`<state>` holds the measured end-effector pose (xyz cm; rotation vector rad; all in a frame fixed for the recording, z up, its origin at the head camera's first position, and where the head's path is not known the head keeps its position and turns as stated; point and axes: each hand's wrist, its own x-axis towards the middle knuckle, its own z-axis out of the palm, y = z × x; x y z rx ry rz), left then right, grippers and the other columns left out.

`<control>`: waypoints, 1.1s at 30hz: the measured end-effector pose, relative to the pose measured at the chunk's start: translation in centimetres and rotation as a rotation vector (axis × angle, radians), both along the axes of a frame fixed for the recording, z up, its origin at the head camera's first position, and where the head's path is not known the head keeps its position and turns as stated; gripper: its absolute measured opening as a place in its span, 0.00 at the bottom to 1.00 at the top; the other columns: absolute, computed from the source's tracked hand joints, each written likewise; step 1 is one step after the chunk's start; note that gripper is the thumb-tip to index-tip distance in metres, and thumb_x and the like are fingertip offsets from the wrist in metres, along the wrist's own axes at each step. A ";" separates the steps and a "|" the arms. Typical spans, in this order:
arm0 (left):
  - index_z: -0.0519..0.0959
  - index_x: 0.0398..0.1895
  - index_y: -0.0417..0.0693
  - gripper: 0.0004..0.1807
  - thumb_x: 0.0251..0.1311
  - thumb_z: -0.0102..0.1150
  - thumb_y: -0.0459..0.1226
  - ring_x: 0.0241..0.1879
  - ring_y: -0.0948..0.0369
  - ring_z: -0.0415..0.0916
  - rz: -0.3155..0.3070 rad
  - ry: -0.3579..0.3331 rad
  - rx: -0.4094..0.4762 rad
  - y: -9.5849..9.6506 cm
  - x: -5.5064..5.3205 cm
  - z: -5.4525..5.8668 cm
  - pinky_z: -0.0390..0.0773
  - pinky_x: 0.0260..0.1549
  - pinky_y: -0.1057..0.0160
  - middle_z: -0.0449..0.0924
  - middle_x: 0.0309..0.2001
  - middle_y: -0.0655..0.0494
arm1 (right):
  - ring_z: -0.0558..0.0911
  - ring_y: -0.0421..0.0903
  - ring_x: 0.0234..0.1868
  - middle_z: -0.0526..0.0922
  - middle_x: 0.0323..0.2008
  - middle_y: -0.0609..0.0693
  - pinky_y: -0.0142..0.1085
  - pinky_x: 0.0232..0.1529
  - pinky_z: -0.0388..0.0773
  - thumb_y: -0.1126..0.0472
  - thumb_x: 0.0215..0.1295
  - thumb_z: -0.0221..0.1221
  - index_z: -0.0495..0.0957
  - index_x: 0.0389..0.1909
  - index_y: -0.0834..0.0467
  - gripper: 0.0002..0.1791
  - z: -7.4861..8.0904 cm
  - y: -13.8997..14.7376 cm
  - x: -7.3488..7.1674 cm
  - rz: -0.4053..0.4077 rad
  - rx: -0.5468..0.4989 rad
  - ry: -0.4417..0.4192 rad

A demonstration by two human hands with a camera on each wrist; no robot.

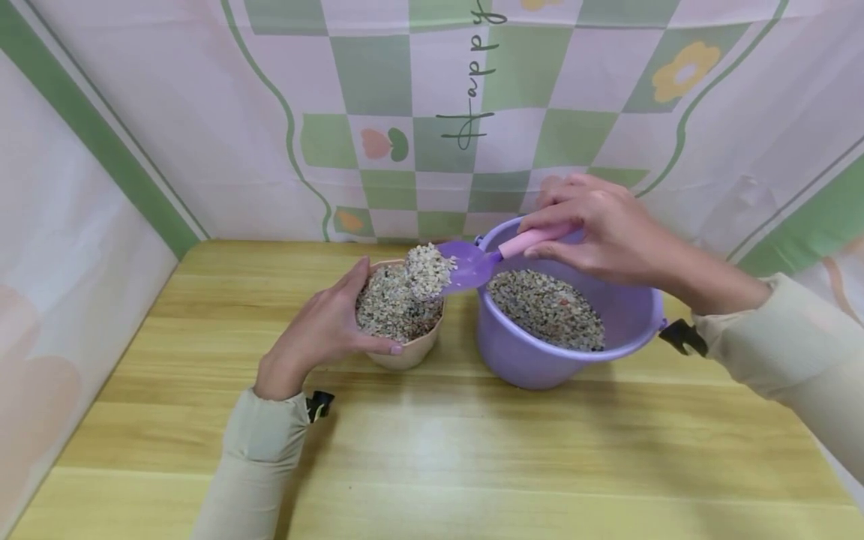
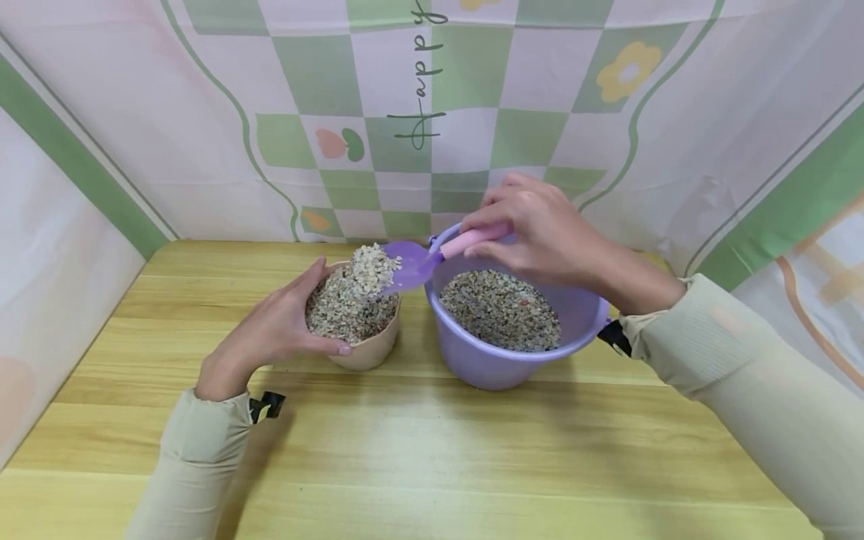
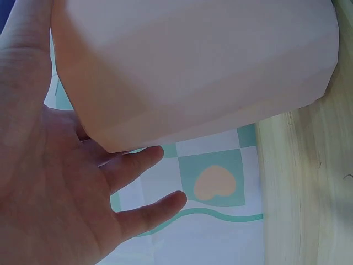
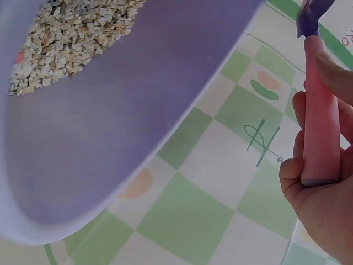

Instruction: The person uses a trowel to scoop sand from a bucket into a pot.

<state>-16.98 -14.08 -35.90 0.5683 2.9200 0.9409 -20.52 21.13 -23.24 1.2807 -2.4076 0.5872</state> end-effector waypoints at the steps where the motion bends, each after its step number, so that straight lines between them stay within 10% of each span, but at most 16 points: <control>1: 0.45 0.80 0.46 0.78 0.28 0.75 0.71 0.66 0.45 0.68 0.000 -0.002 0.002 0.0 0.0 0.0 0.70 0.64 0.46 0.56 0.76 0.44 | 0.74 0.43 0.41 0.84 0.36 0.47 0.38 0.43 0.70 0.65 0.45 0.76 0.89 0.38 0.58 0.16 0.0 -0.1 -0.1 -0.002 0.003 -0.004; 33: 0.50 0.79 0.46 0.74 0.29 0.79 0.66 0.70 0.46 0.62 -0.001 0.010 0.021 -0.5 -0.3 -0.1 0.65 0.67 0.44 0.56 0.76 0.48 | 0.71 0.44 0.34 0.85 0.33 0.45 0.42 0.39 0.64 0.61 0.52 0.75 0.89 0.41 0.56 0.14 -0.9 -3.7 -1.7 -0.034 0.089 -0.081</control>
